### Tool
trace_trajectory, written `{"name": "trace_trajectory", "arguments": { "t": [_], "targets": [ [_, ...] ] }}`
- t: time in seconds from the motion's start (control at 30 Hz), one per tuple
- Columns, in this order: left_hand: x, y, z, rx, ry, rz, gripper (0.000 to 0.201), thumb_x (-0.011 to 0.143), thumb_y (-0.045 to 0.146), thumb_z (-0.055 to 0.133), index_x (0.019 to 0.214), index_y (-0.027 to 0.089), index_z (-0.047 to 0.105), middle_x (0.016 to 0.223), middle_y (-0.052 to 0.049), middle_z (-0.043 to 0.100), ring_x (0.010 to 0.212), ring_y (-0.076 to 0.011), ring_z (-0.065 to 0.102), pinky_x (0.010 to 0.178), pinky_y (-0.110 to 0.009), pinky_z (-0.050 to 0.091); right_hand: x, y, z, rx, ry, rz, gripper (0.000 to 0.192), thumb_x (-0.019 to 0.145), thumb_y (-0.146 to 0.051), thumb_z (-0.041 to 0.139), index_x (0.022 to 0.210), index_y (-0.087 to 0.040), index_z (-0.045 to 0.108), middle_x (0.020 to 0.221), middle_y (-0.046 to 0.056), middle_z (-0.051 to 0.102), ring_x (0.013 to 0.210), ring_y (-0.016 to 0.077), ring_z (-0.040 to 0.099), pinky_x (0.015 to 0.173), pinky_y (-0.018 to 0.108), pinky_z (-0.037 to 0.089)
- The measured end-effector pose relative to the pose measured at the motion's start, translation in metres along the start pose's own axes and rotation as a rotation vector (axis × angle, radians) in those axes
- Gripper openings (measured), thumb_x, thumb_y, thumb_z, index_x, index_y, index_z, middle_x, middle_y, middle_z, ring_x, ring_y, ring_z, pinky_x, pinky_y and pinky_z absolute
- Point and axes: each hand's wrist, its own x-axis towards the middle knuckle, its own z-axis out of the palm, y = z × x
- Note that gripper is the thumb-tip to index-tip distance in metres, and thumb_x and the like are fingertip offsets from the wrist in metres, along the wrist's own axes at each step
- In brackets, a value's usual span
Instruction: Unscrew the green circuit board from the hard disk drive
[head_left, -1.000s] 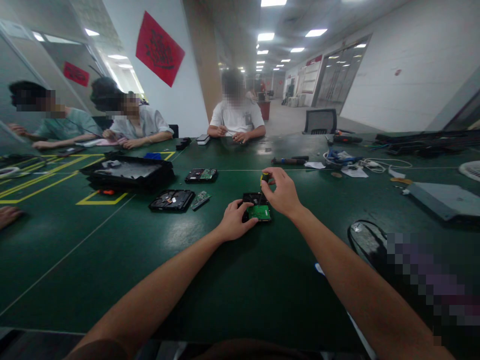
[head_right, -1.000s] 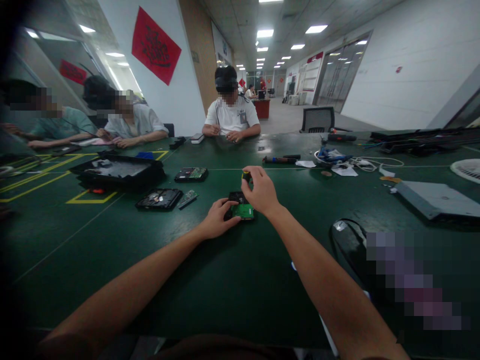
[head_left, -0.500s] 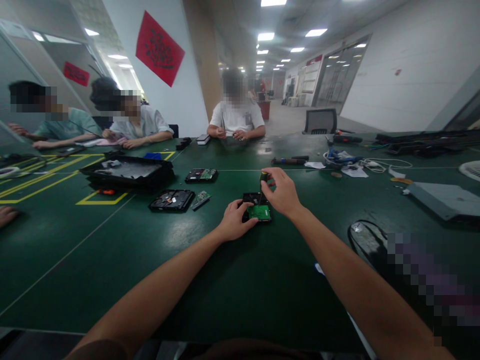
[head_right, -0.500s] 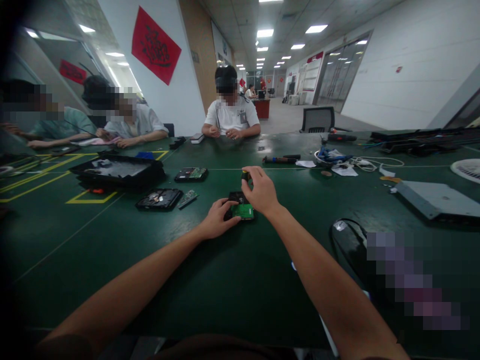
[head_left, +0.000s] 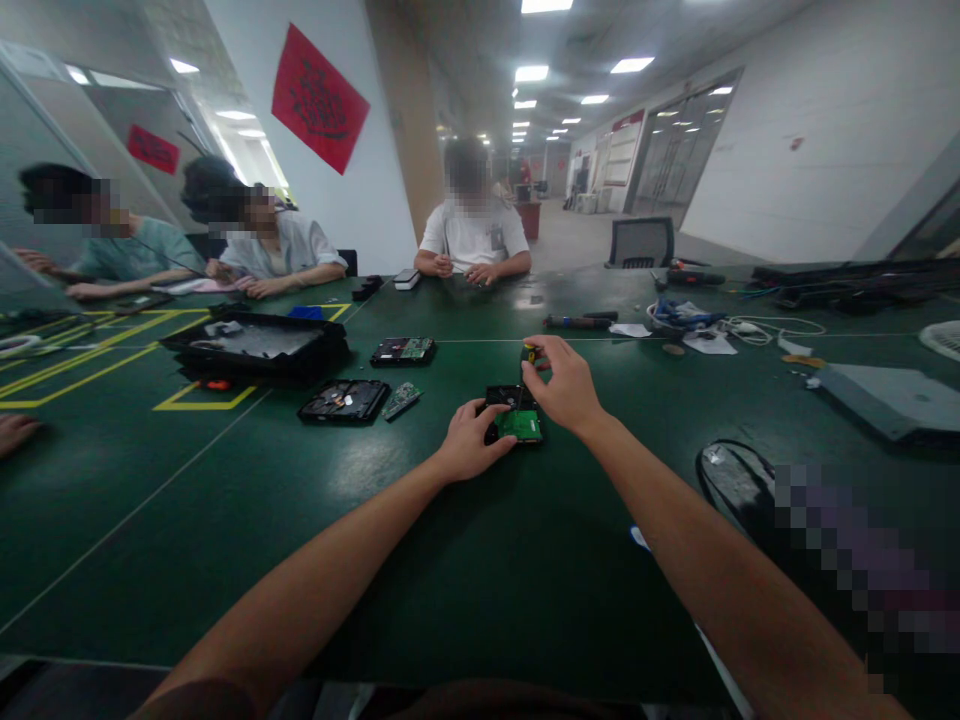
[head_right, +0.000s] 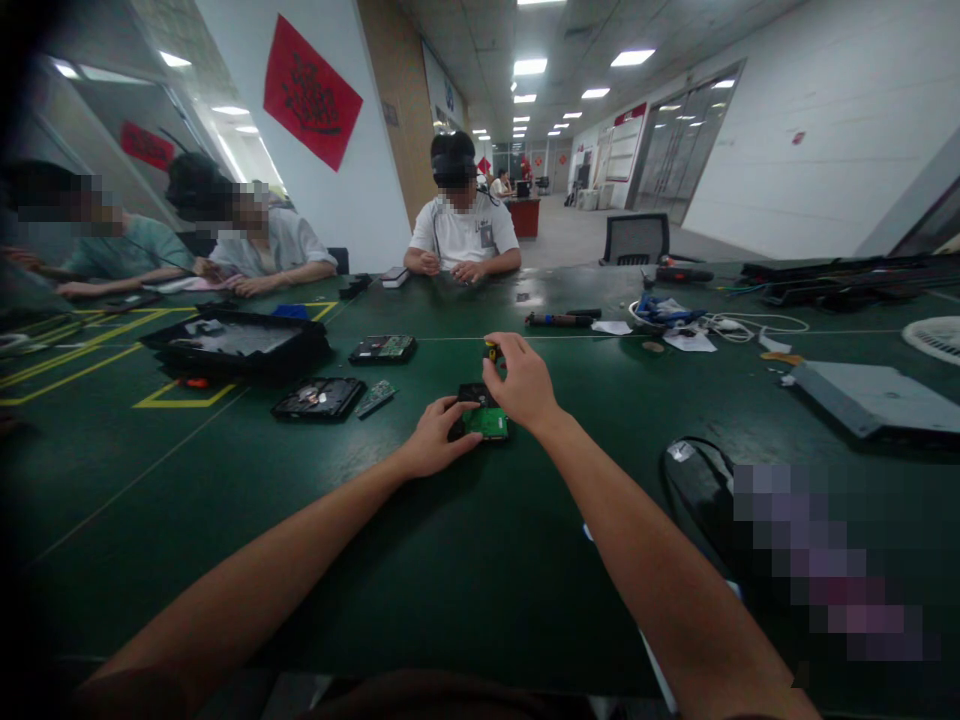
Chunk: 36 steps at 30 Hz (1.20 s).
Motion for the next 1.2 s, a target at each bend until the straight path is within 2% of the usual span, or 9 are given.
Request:
{"name": "trace_trajectory", "arguments": {
  "t": [0.5,0.7,0.9,1.07,1.2],
  "targets": [
    [-0.0005,0.0036,-0.0042,-0.007,-0.016,-0.007,0.058,0.09,0.055,0.066,0.143,0.032,0.058,0.151,-0.012,0.045,0.141,-0.0369,0.042,0.116,-0.057,0.036,-0.0002,-0.0019,-0.001,-0.03,0.015,-0.004,0.023,0.093,-0.026,0.062,0.116,-0.023,0.062,0.114,0.011,0.065,0.097,0.0255,0.066,0.09,0.044,0.058],
    [-0.0011,0.0047,-0.005,-0.01,-0.016,-0.012,0.058,0.09,0.055,0.067,0.143,0.033,0.058,0.152,-0.012,0.044,0.141,-0.0378,0.042,0.116,-0.058,0.037,-0.0001,-0.002,-0.0011,0.004,0.005,0.017,0.03,0.091,-0.021,0.06,0.121,-0.023,0.06,0.116,0.011,0.065,0.096,0.0256,0.066,0.087,0.045,0.059],
    [-0.0005,0.0031,-0.0034,-0.019,-0.01,-0.009,0.057,0.09,0.054,0.067,0.142,0.034,0.058,0.151,-0.012,0.045,0.141,-0.0371,0.042,0.116,-0.058,0.036,0.0004,-0.0026,-0.002,-0.034,0.017,-0.003,0.025,0.092,-0.026,0.062,0.117,-0.023,0.062,0.116,0.012,0.065,0.1,0.0273,0.066,0.093,0.048,0.057],
    [0.0001,0.0014,-0.0019,-0.01,-0.012,-0.005,0.058,0.09,0.055,0.067,0.143,0.033,0.058,0.151,-0.012,0.045,0.141,-0.037,0.042,0.116,-0.057,0.036,-0.0005,-0.0006,-0.0001,-0.009,0.018,0.028,0.029,0.092,-0.023,0.06,0.121,-0.023,0.06,0.115,0.011,0.066,0.098,0.0267,0.066,0.088,0.046,0.058],
    [0.0002,0.0014,-0.0021,-0.007,-0.01,0.0,0.058,0.09,0.055,0.067,0.143,0.032,0.058,0.151,-0.012,0.045,0.141,-0.0366,0.042,0.117,-0.056,0.036,-0.0003,-0.0007,-0.0008,-0.028,0.026,0.003,0.023,0.094,-0.029,0.062,0.116,-0.023,0.062,0.115,0.011,0.065,0.101,0.027,0.066,0.089,0.045,0.058]
  ]
}}
